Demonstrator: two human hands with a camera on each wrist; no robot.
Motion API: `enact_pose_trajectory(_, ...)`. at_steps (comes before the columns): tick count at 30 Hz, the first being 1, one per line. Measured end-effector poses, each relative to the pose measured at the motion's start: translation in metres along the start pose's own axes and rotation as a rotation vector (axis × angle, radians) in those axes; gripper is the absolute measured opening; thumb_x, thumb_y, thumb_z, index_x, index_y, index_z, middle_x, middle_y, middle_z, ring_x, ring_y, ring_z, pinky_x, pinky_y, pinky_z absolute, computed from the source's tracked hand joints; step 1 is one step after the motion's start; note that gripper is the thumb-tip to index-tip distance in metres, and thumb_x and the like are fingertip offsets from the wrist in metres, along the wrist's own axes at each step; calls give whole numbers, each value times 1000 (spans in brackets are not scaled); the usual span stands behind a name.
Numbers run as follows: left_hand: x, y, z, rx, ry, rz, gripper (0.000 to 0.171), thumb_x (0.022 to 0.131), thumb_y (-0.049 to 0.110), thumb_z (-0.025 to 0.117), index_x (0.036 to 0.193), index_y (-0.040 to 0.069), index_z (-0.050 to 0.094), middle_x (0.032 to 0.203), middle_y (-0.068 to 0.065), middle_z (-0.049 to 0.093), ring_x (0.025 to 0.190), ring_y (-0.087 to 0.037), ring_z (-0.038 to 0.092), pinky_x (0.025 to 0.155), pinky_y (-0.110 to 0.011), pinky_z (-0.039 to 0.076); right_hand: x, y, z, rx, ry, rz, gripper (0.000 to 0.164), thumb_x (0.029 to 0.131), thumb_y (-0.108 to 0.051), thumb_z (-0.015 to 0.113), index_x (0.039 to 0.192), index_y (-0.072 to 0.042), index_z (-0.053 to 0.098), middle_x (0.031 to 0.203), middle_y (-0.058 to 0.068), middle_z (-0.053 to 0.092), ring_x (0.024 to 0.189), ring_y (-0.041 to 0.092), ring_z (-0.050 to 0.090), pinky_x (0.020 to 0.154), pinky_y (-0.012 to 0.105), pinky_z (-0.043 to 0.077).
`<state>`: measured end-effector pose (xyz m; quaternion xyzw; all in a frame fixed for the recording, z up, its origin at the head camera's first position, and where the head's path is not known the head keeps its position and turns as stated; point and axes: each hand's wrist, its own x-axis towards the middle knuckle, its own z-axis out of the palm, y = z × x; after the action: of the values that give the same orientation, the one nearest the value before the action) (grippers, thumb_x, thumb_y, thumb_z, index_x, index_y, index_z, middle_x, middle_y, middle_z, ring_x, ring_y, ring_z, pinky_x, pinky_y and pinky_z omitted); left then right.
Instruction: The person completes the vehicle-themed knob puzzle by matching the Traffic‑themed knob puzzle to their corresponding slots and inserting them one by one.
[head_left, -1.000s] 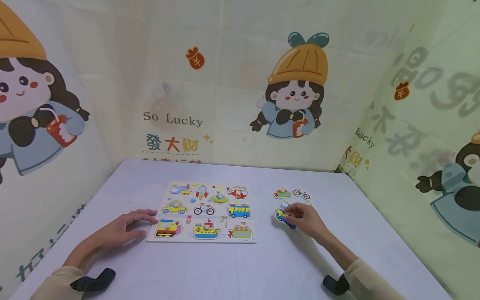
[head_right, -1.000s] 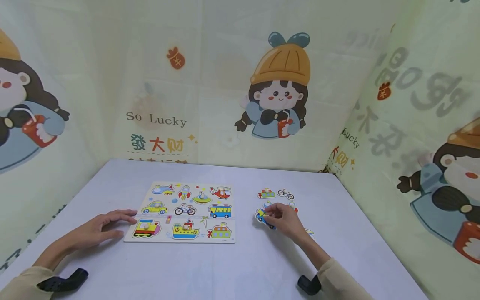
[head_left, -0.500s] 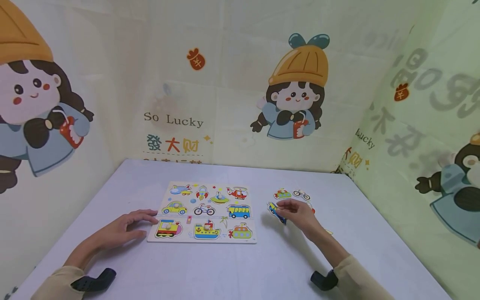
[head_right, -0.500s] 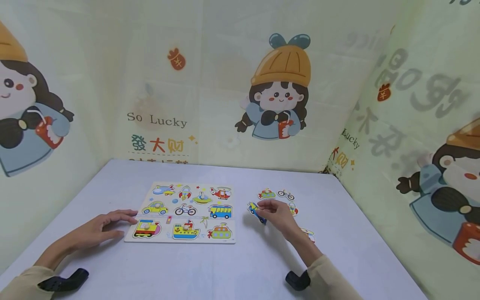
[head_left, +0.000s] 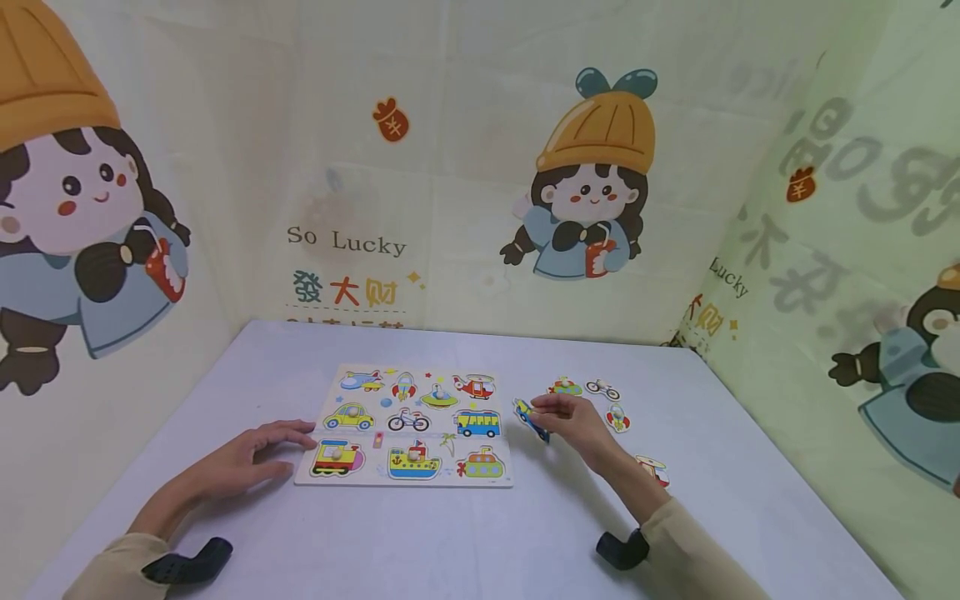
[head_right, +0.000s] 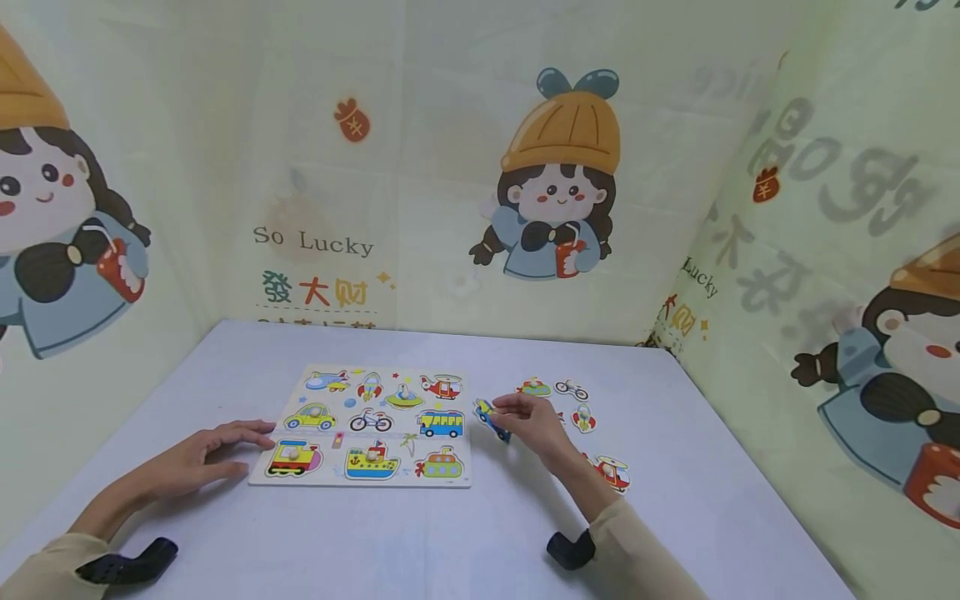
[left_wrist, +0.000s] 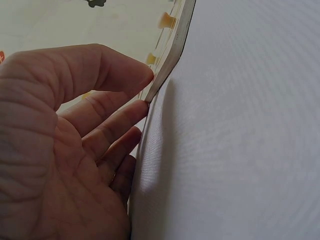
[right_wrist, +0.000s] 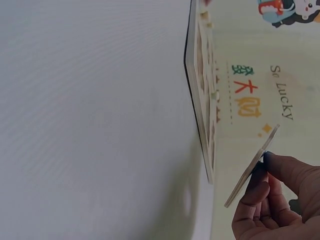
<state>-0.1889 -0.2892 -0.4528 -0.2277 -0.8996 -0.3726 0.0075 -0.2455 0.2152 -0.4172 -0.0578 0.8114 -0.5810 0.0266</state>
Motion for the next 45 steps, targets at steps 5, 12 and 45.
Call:
enact_pose_trajectory(5,-1,1,0,-11,0,-4,29,92,18,73,121,21,72,146,-21,55,138,-54,38,104,-76,36,8,0,11,9,-15,5,32,90,-11,79,117,2,70,101,6,72,89,14,66,83,25,55)
enact_pose_trajectory(12,-1,1,0,-12,-8,-11,30,92,19,73,121,19,71,147,-22,54,138,-53,38,104,-75,37,14,-5,30,-55,-14,21,30,89,-14,80,116,-3,73,103,4,73,91,15,66,83,26,54)
enact_pose_trajectory(45,-1,0,0,-2,-4,-13,29,92,20,74,121,21,71,147,-20,55,138,-53,39,105,-74,37,46,-14,75,-353,-210,-156,21,87,-8,81,104,-4,71,89,1,68,80,13,60,77,25,52)
